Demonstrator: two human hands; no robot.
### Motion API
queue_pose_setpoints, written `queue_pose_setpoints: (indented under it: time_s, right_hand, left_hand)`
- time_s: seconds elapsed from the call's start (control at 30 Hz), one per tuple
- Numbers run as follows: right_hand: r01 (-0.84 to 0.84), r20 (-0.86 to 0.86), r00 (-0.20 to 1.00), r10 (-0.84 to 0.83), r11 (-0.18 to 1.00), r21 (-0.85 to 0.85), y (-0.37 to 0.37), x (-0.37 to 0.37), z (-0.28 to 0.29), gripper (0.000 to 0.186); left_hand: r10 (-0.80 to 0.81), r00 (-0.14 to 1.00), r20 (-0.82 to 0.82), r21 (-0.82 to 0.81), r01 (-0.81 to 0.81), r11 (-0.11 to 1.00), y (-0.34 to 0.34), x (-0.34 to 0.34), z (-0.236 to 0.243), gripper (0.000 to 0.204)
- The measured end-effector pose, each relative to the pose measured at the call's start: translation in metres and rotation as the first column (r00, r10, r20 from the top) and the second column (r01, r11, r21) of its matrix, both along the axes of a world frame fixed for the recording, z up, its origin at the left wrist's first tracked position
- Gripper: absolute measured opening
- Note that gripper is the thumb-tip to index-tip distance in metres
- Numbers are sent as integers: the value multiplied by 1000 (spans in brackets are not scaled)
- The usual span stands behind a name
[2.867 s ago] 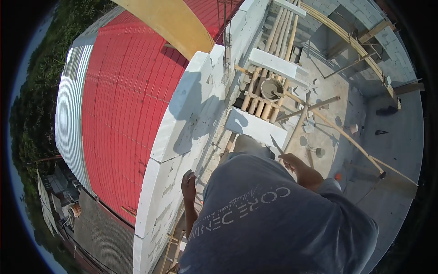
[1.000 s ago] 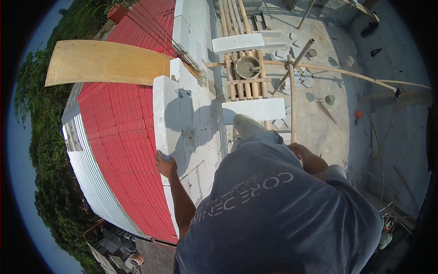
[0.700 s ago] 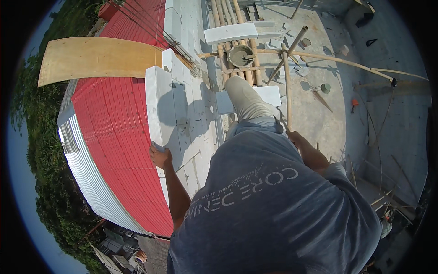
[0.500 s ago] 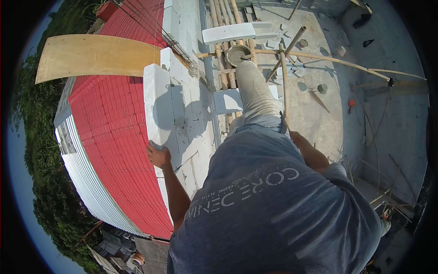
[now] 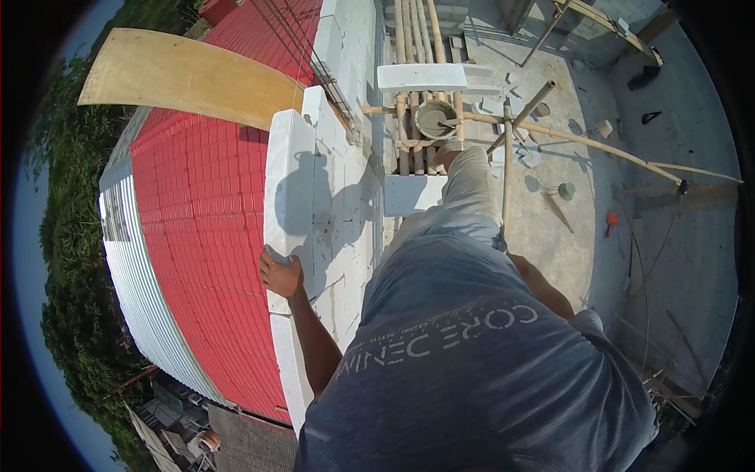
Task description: The person places lightweight concrete blocks onto a wall structure, adjusts them using a hammer, and applies mortar along the surface using a trowel from a bucket.
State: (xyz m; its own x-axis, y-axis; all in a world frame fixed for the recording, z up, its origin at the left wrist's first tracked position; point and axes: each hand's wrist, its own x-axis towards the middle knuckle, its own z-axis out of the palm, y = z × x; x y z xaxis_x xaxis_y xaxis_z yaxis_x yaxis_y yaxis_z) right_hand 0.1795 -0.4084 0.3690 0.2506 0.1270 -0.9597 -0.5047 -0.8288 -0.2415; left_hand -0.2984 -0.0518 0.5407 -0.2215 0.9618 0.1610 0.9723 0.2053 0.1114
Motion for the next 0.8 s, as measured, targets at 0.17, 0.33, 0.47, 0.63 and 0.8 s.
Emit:
queue_pose_setpoints:
  time_s: [0.17,0.33,0.47,0.63,0.8]
  right_hand:
    - [-21,-4,1000,21,1000,2,20,11,-17,37]
    - [-38,-29,999,37,999,-17,38,26,-32,37]
    - [-42,-41,998,40,999,-31,57,52,-45,37]
    - [-11,-73,997,9,999,-30,95,97,-40,38]
    - [58,-39,997,-60,997,-43,141,141,-2,50]
  left_hand:
    - [60,998,-7,-24,-61,998,4,2,-3,78]
    - [33,999,16,70,-34,997,16,18,-4,88]
    - [-14,1000,27,164,9,986,45,46,5,87]
    - [-76,979,190,78,62,995,107,87,16,86]
    - [-132,989,61,24,131,991,163,124,13,85]
